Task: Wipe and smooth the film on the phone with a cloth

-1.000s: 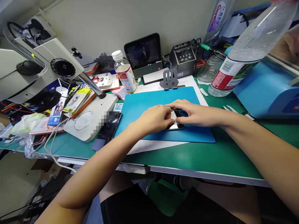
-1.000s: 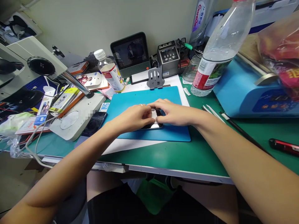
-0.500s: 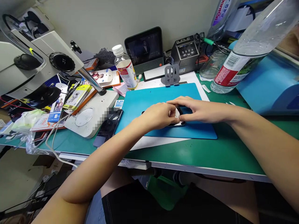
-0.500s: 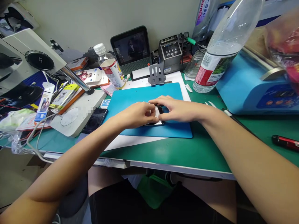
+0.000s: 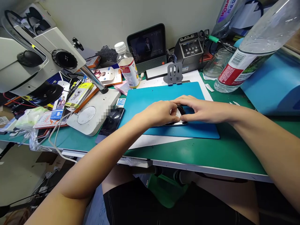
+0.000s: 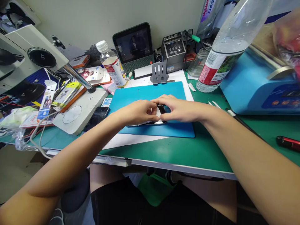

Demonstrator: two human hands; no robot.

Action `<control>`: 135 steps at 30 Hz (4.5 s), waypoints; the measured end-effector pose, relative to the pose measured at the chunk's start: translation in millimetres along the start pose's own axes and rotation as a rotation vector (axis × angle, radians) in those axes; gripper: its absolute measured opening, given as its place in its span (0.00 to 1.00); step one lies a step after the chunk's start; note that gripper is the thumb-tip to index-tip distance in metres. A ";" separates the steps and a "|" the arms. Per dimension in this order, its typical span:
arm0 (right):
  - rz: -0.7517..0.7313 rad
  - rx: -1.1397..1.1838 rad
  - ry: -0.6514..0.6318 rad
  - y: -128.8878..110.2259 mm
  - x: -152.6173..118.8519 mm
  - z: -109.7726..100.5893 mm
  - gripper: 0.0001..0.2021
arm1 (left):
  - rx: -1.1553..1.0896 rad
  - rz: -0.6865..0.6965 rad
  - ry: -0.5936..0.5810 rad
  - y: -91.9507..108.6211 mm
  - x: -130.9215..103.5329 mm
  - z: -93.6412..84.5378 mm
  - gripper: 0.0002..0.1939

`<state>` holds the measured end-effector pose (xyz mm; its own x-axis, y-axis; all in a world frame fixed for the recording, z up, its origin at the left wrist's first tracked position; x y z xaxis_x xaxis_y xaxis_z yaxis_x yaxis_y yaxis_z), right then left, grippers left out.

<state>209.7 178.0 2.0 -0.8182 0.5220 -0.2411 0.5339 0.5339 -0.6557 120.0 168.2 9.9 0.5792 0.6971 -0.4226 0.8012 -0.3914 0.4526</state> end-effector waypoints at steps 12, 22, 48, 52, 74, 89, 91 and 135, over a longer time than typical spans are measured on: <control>0.050 0.006 0.038 4.3 5.3 -0.5 0.34 | -0.101 -0.076 -0.110 -9.6 3.2 -4.1 0.09; 0.035 -0.010 0.038 3.2 4.9 -0.1 0.32 | -0.064 -0.069 -0.093 -9.6 2.8 -4.9 0.13; 0.005 0.255 0.082 1.4 0.4 -6.7 0.29 | -0.069 -0.031 -0.111 -1.9 9.0 -5.1 0.13; 0.035 0.252 0.088 3.8 0.8 -6.1 0.30 | -0.083 -0.001 -0.143 3.8 6.1 1.1 0.13; 0.011 0.215 0.110 7.0 3.2 -6.2 0.31 | -0.050 -0.070 -0.144 -5.5 4.2 -3.3 0.16; 0.111 0.216 0.136 21.5 3.0 -6.6 0.33 | -0.027 -0.179 -0.097 -25.1 -10.9 -8.9 0.18; 0.118 0.223 0.137 22.3 2.4 -6.1 0.35 | -0.021 -0.199 -0.090 -36.9 -17.7 -11.1 0.19; 0.015 0.075 0.457 11.8 -2.1 -26.5 0.39 | 0.288 -0.078 0.270 21.6 -17.9 17.5 0.23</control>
<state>223.4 200.8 13.7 -0.6234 0.7780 0.0775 0.5146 0.4830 -0.7084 129.6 136.6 13.5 0.4857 0.8490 -0.2080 0.8726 -0.4570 0.1724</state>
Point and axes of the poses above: each hand's wrist, its own x-axis towards the middle knuckle, its own z-axis out of the palm, y = z × x, the point moved 9 cm from there along x, towards the middle knuckle, and after that the axes turned 11 degrees about -y, right-handed, at the moved point
